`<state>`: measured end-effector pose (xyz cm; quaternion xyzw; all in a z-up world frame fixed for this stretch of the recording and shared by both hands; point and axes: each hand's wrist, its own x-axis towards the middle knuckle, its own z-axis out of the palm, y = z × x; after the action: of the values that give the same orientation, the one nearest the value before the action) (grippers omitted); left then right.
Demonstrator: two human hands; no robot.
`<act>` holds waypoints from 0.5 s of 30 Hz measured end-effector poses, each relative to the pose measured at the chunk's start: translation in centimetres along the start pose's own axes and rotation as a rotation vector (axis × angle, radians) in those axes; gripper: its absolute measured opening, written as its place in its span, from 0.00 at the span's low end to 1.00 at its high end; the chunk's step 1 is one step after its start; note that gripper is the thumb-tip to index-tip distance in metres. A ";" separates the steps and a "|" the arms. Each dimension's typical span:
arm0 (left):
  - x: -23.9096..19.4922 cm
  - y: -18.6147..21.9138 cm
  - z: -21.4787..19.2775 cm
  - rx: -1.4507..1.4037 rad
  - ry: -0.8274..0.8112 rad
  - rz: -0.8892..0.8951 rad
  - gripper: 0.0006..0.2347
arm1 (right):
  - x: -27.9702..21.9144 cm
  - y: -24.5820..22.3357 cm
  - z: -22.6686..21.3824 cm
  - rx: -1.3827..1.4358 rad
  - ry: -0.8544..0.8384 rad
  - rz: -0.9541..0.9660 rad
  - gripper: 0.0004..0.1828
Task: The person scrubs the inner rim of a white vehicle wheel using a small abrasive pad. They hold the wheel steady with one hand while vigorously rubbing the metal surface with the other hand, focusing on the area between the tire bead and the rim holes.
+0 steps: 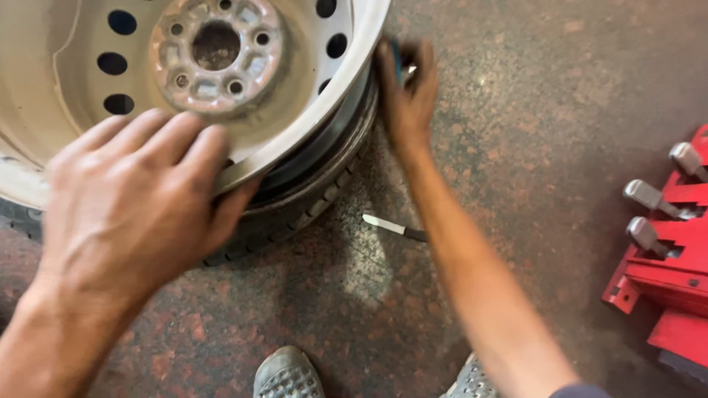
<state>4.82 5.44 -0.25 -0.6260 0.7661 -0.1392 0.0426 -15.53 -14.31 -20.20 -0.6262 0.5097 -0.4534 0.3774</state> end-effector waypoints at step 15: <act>7.6 8.6 -3.0 -0.276 -0.187 -0.273 0.10 | -1.2 -0.5 -2.8 -0.133 0.056 0.030 0.08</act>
<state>-5.66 0.10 1.16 -0.7339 0.6789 0.0213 0.0084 -18.14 -13.08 -19.12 -0.6291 0.5586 -0.4302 0.3273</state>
